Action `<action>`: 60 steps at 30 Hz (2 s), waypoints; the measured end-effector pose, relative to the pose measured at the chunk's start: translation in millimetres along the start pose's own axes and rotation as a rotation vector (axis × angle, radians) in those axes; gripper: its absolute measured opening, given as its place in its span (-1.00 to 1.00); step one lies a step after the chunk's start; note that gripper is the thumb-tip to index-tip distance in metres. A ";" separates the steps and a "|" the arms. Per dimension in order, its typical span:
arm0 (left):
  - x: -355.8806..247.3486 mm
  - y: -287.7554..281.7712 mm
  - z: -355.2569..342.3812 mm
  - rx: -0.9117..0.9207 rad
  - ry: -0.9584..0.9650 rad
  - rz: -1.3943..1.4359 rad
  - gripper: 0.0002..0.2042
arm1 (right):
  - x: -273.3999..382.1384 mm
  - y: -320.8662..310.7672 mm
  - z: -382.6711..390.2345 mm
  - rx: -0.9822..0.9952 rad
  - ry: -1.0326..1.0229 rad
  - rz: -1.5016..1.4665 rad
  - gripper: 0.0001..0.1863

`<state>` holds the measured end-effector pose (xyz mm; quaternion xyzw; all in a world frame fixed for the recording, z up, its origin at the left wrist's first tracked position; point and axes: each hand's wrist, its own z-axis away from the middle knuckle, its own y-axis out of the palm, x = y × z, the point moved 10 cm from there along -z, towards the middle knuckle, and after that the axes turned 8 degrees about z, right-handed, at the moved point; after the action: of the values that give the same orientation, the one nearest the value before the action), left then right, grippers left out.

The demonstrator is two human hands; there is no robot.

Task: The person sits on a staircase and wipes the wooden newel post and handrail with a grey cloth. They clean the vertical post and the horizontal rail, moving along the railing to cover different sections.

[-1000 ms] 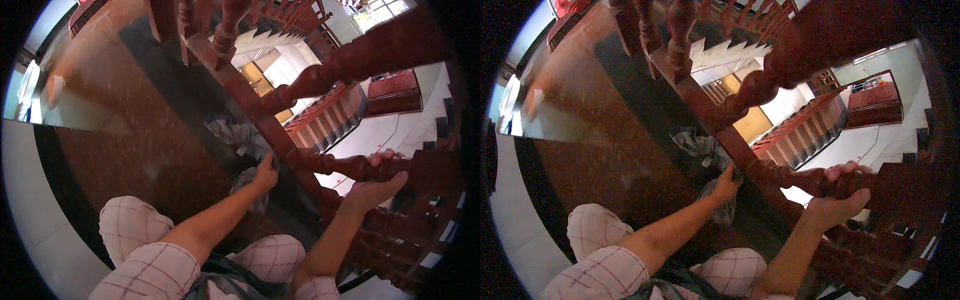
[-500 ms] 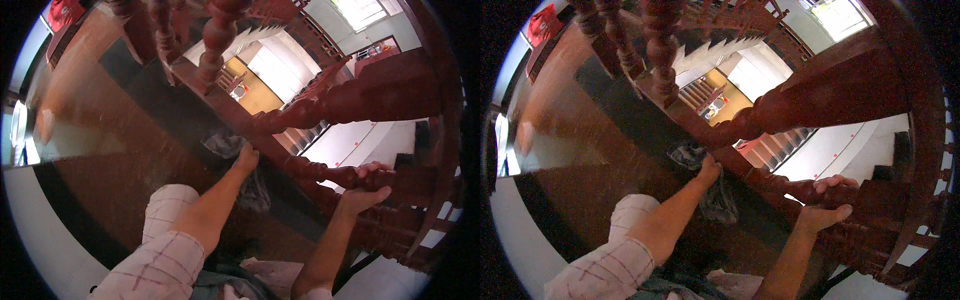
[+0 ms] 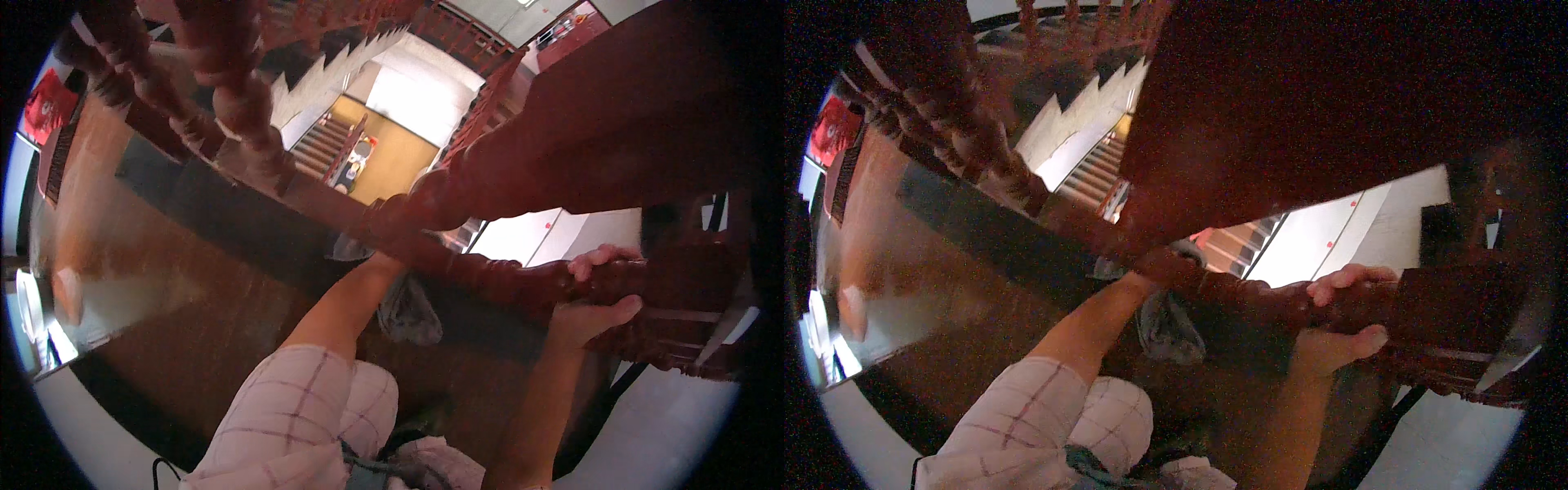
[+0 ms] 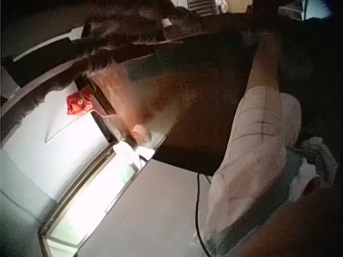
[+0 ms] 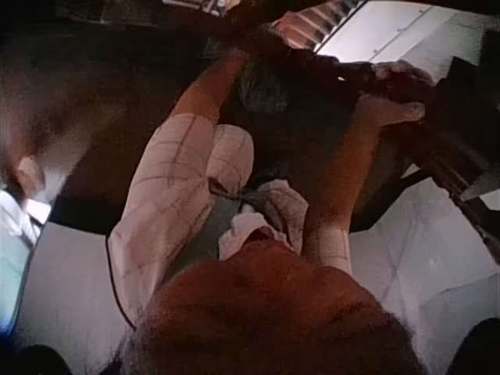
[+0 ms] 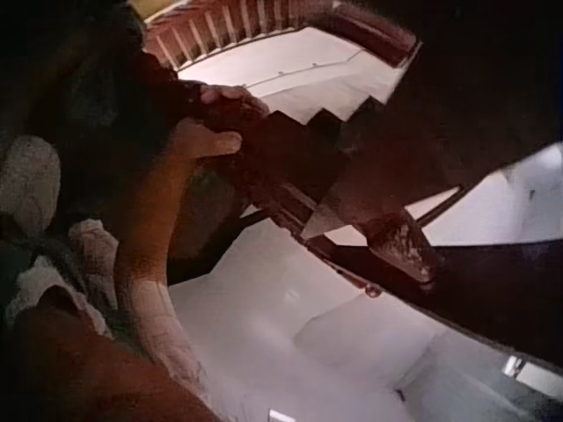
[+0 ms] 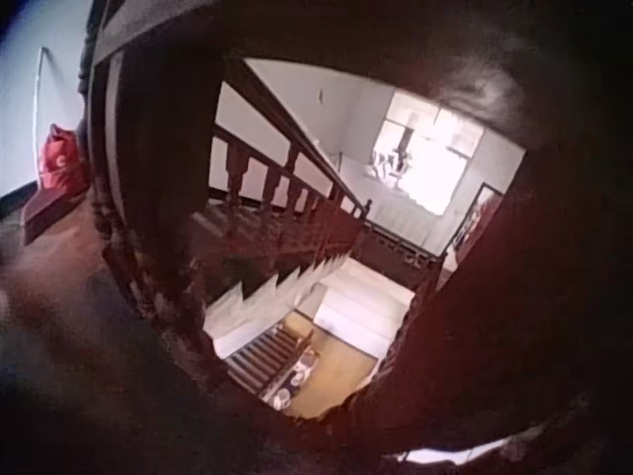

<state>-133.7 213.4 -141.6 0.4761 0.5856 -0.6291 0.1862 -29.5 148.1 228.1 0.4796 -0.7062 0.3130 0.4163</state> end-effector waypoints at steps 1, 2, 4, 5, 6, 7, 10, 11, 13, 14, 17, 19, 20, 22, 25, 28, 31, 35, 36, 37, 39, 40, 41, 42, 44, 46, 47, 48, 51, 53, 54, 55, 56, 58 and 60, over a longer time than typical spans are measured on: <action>-3.3 4.2 -1.7 -0.011 0.011 -0.001 -0.75 | 1.6 0.7 -1.4 -0.026 -0.007 0.016 -0.32; -4.1 6.4 4.3 -0.016 0.009 -0.005 -0.75 | 1.0 -0.5 2.0 -0.045 0.001 0.025 -0.32; -1.6 7.9 4.7 -0.023 0.009 -0.008 -0.77 | 0.5 0.8 2.3 -0.016 -0.003 0.066 -0.31; -1.1 9.5 6.4 -0.021 0.008 -0.009 -0.77 | 0.0 1.9 2.3 -0.001 0.001 0.086 -0.31; -0.7 11.1 8.3 -0.019 0.006 -0.007 -0.78 | -1.0 1.6 2.8 -0.006 0.007 0.062 -0.31; -0.5 12.2 9.2 -0.022 0.007 -0.007 -0.79 | -2.1 1.9 3.3 -0.010 0.013 0.038 -0.32; -0.6 14.5 12.7 -0.021 0.010 0.001 -0.80 | -3.4 2.6 4.0 -0.037 0.023 0.040 -0.34; -1.9 12.6 16.1 -0.018 0.012 0.001 -0.81 | -3.2 1.0 5.2 -0.054 0.028 0.049 -0.34; -4.9 8.5 24.2 -0.019 0.012 0.012 -0.82 | -5.5 0.3 7.1 -0.027 0.037 0.025 -0.37; -7.1 4.3 27.9 -0.021 0.009 0.016 -0.82 | -4.9 1.1 5.8 -0.014 0.043 0.006 -0.38; -19.3 -8.4 43.4 -0.127 -0.025 -0.070 -0.82 | -1.7 -2.4 0.7 -0.042 0.064 -0.036 -0.38; 0.5 5.3 58.9 -0.090 -0.044 -0.060 -0.78 | 1.4 4.6 -5.4 0.001 0.034 -0.036 -0.41; 16.1 10.4 79.9 -0.042 -0.043 -0.056 -0.75 | -0.7 5.1 5.1 -0.007 0.027 -0.027 -0.42; 16.3 17.6 109.1 0.162 -0.378 0.614 -0.59 | -6.8 -17.3 7.6 -0.054 0.059 0.021 -0.53; 5.8 4.7 151.2 0.303 -0.608 1.234 -0.52 | 6.7 -7.4 12.9 -0.166 0.086 -0.040 -0.62; -87.5 -91.5 122.5 0.085 -0.437 1.421 -0.55 | 0.4 -17.0 4.2 -0.144 0.043 0.011 -0.65; -98.8 -100.0 74.4 -0.020 -0.352 1.399 -0.59 | 0.8 -12.4 4.4 -0.094 0.016 -0.034 -0.66; -129.6 -38.3 3.1 0.240 -0.446 1.402 -0.63 | -1.4 -11.1 8.5 -0.098 0.065 -0.018 -0.65; -136.2 -26.0 -7.6 0.380 -0.476 1.356 -0.64 | -2.3 -12.9 8.5 -0.108 0.056 -0.053 -0.64; -142.9 -14.6 -15.4 0.518 -0.505 1.304 -0.65 | 0.6 -14.7 7.5 -0.097 0.039 -0.030 -0.64; -104.7 7.0 -35.4 0.654 -0.419 0.994 -0.61 | 7.1 -0.8 6.7 -0.047 0.011 -0.031 -0.65; -102.2 17.6 -32.8 0.726 -0.458 0.893 -0.61 | 2.0 -6.2 8.1 -0.071 0.028 -0.052 -0.65; -98.4 22.7 -29.2 0.793 -0.492 0.787 -0.61 | -0.4 -8.2 8.7 -0.092 0.042 -0.077 -0.66; -122.2 20.7 -19.1 0.864 -0.598 0.733 -0.63 | -5.5 -21.9 10.1 -0.130 0.056 -0.076 -0.66; -127.2 14.0 -11.5 0.856 -0.724 0.765 -0.66 | -4.6 -16.5 8.4 -0.102 0.066 -0.086 -0.67; -99.4 21.7 -11.8 0.735 -0.774 0.950 -0.69 | -4.3 -6.7 8.2 -0.058 0.057 -0.127 -0.69; -98.9 20.9 -18.1 0.692 -0.681 0.955 -0.69 | -5.7 -8.4 7.1 -0.050 0.049 -0.094 -0.70; -98.5 18.8 -23.9 0.647 -0.588 0.958 -0.70 | -7.9 -10.4 5.8 -0.041 0.040 -0.062 -0.70; -94.2 5.7 -34.2 0.481 -0.354 0.998 -0.72 | -7.3 -7.6 3.8 -0.033 0.001 -0.043 -0.72; -99.3 -0.7 -26.6 0.348 -0.377 1.159 -0.72 | -7.4 -9.8 4.3 -0.042 -0.005 -0.022 -0.73; -121.5 -6.1 -15.1 0.283 -0.473 1.296 -0.71 | -7.7 -17.4 5.7 -0.060 0.003 0.010 -0.74; -130.3 -13.2 -3.6 0.193 -0.567 1.421 -0.70 | -5.7 -17.7 5.7 -0.067 0.007 0.023 -0.74; -124.8 -23.5 1.3 0.039 -0.529 1.449 -0.68 | -3.7 -14.5 4.8 -0.077 0.001 -0.006 -0.74; -111.8 -38.3 18.7 -0.254 -0.453 1.494 -0.64 | -1.4 -10.7 4.9 -0.104 -0.003 -0.050 -0.73; -90.5 -41.6 37.7 -0.383 -0.398 1.357 -0.57 | -1.1 -4.7 5.6 -0.070 0.011 -0.037 -0.73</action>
<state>-137.8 159.8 -49.7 0.5700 0.2165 -0.3363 0.7177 -26.5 142.2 224.8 0.4760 -0.7053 0.2832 0.4425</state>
